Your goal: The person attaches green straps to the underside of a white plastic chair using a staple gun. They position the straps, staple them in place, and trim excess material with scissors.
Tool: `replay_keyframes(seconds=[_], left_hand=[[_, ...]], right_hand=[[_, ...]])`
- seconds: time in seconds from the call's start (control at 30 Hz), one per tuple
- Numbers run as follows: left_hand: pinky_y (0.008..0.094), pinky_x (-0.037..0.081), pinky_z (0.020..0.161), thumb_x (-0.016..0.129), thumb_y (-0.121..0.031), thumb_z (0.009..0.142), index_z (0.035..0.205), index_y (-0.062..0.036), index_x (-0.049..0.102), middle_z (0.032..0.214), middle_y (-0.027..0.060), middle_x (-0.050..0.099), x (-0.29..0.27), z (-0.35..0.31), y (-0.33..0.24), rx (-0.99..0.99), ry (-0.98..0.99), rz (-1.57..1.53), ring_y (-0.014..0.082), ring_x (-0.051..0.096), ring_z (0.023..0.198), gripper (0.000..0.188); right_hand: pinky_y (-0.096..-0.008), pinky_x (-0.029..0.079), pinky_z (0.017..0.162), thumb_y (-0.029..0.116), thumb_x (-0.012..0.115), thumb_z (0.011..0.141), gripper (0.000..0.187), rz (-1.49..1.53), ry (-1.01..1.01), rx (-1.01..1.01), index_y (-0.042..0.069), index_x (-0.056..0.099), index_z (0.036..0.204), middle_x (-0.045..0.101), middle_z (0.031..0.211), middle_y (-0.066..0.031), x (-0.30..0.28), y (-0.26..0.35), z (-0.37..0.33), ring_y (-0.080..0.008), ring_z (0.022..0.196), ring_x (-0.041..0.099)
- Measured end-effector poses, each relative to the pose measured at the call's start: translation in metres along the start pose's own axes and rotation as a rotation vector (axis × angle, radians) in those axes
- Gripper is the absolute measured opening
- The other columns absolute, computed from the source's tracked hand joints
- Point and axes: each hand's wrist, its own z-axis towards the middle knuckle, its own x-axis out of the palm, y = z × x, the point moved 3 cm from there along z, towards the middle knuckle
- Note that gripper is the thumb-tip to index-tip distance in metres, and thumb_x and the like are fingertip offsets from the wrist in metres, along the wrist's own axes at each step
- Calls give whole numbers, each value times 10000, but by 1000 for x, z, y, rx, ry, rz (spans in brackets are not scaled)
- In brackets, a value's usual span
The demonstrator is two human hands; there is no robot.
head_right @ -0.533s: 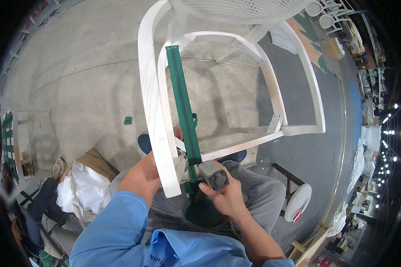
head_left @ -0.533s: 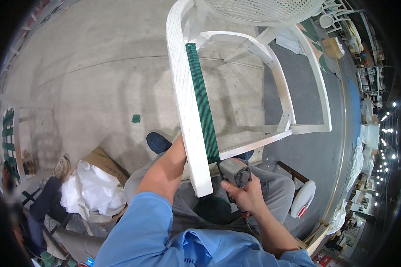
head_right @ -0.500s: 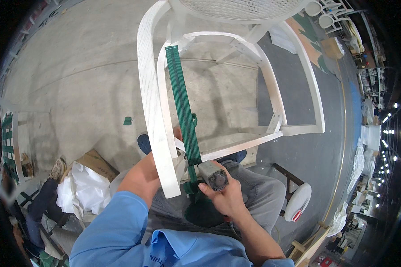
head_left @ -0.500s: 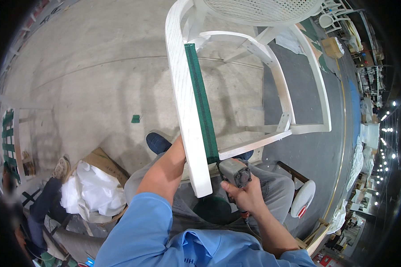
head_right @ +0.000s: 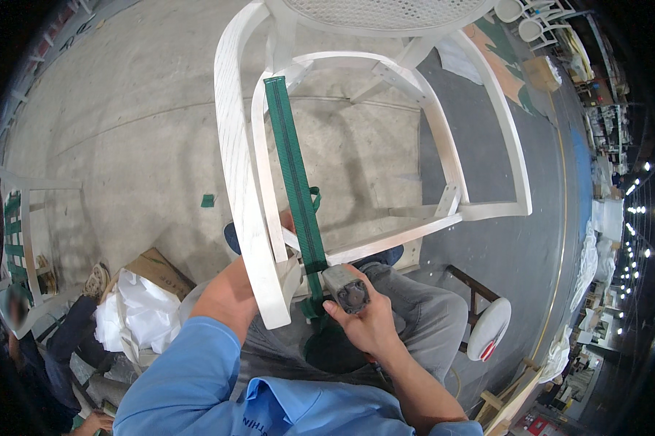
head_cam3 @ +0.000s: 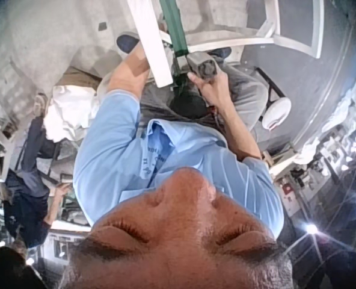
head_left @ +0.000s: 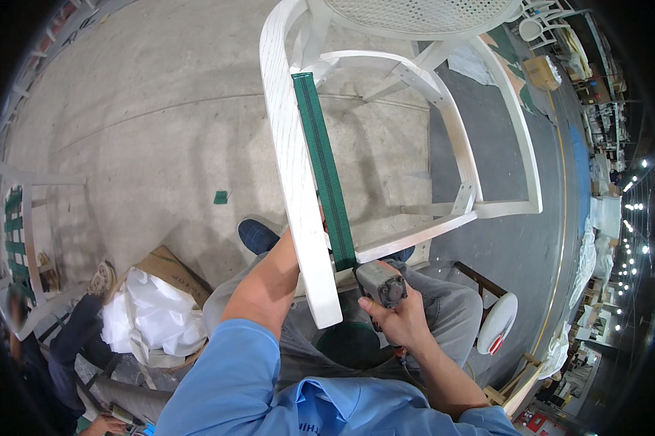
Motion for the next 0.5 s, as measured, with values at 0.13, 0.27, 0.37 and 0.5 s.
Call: replay_keyframes(seconds=[0.13,0.27,0.37,0.5], left_hand=[[396,531,857,670,-111,944,1186,-8,615,1037,125,674,-7,-1,-1,22,-12,-1,264,658,992,269],[400,526,875,673,-111,940,1205,-11,613,1058,130,676,-2,0,1,3,-10,18,269,655,1012,290],[403,522,889,675,-111,938,1220,-13,611,1074,134,676,-2,-2,0,6,-14,24,272,654,1027,305],[407,517,908,677,-112,934,1239,-17,609,1095,138,677,1,-4,-3,12,-15,37,277,652,1047,327]], right_hand=[[-322,537,948,93,829,848,665,-21,-8,-88,10,520,1431,752,1152,-147,3,4,1,-214,1098,722],[-315,540,937,76,827,846,658,-44,-28,-117,14,524,1427,753,1145,-148,1,8,0,-204,1081,726],[-308,540,931,63,821,850,648,59,-21,-43,22,528,1426,753,1145,-145,4,3,-1,-189,1070,723],[-305,539,929,51,814,853,639,10,-24,-134,30,526,1423,754,1133,-135,5,6,0,-178,1063,719]])
